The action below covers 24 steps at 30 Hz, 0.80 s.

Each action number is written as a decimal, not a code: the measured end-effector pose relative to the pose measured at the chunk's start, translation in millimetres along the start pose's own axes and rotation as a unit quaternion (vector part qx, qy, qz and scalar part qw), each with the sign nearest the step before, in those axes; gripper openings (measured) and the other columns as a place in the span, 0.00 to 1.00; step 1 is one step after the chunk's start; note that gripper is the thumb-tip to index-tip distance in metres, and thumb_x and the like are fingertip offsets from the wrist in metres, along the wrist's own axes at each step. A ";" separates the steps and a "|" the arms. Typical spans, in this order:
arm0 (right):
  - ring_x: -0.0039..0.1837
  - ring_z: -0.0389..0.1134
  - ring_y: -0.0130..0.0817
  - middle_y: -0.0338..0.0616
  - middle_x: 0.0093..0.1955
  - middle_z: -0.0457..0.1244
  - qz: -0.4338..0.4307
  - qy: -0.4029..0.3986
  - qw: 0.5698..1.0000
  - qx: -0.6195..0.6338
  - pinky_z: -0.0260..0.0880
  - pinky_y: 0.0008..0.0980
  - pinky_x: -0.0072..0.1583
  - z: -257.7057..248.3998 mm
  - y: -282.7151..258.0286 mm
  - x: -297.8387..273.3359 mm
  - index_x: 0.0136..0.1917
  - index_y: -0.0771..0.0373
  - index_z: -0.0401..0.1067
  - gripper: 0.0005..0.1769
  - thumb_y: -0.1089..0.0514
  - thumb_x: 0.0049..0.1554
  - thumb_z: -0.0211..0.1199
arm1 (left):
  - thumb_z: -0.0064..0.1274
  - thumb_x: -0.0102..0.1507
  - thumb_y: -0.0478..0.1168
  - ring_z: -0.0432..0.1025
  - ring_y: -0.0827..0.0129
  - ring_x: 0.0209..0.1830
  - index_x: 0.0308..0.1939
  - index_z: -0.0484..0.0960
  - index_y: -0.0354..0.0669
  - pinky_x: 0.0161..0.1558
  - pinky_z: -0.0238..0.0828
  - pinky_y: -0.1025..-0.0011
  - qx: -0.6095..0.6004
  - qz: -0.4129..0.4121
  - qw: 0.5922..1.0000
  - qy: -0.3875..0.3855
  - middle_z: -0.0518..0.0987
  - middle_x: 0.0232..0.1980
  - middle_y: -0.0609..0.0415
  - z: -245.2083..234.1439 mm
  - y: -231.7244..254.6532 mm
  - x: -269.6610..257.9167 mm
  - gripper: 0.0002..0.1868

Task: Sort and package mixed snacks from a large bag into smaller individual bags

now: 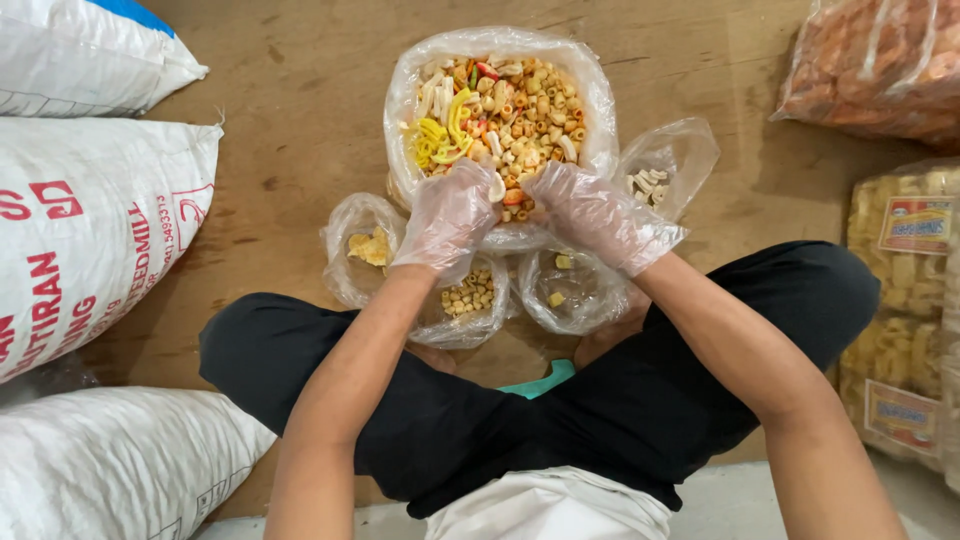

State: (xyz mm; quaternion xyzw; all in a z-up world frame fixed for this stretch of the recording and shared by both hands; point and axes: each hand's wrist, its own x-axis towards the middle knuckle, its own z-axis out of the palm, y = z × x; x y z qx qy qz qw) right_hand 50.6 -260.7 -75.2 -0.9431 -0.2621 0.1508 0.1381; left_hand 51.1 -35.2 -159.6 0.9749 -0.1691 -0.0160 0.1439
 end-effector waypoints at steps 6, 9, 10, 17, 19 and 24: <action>0.54 0.70 0.40 0.45 0.51 0.67 0.058 -0.049 0.989 0.123 0.73 0.40 0.56 -28.0 -7.0 -8.4 0.63 0.52 0.73 0.21 0.54 0.56 0.61 | 0.64 0.53 0.62 0.79 0.53 0.33 0.48 0.76 0.47 0.36 0.79 0.52 0.007 0.043 0.999 0.004 0.75 0.33 0.53 -7.5 -4.7 -3.7 0.30; 0.56 0.70 0.38 0.44 0.53 0.68 0.084 -0.073 0.977 0.183 0.72 0.39 0.58 -41.4 -15.5 -9.4 0.66 0.49 0.73 0.23 0.59 0.58 0.59 | 0.65 0.50 0.67 0.79 0.56 0.33 0.45 0.76 0.49 0.37 0.80 0.54 0.009 0.006 0.999 -0.042 0.75 0.34 0.55 -22.9 3.7 -1.1 0.33; 0.56 0.70 0.37 0.44 0.54 0.68 0.097 -0.085 0.969 0.212 0.71 0.38 0.59 -46.3 -17.8 -8.6 0.67 0.48 0.73 0.25 0.62 0.58 0.57 | 0.65 0.50 0.67 0.80 0.55 0.35 0.46 0.76 0.49 0.39 0.79 0.52 0.001 0.003 0.999 -0.052 0.76 0.35 0.55 -34.5 6.8 0.3 0.33; 0.51 0.73 0.42 0.48 0.45 0.71 0.099 0.038 0.970 0.219 0.72 0.40 0.55 -81.2 9.1 -28.5 0.56 0.49 0.81 0.19 0.55 0.49 0.68 | 0.64 0.54 0.60 0.81 0.50 0.44 0.45 0.74 0.47 0.47 0.78 0.52 -0.070 -0.087 0.985 -0.132 0.80 0.39 0.52 -75.8 32.5 7.3 0.27; 0.51 0.73 0.39 0.44 0.45 0.71 0.132 0.038 0.965 0.222 0.72 0.38 0.55 -85.2 33.5 -37.3 0.57 0.47 0.81 0.21 0.54 0.48 0.68 | 0.63 0.54 0.61 0.81 0.51 0.45 0.46 0.75 0.49 0.49 0.78 0.53 -0.069 -0.086 0.984 -0.140 0.81 0.40 0.52 -97.2 39.1 8.6 0.28; 0.53 0.74 0.40 0.38 0.47 0.72 0.235 0.000 0.964 0.123 0.73 0.40 0.55 -60.2 114.7 -56.7 0.58 0.42 0.79 0.25 0.48 0.46 0.67 | 0.62 0.54 0.63 0.80 0.48 0.49 0.49 0.75 0.49 0.53 0.76 0.52 -0.081 -0.104 0.981 -0.140 0.81 0.45 0.49 -110.1 46.3 10.1 0.30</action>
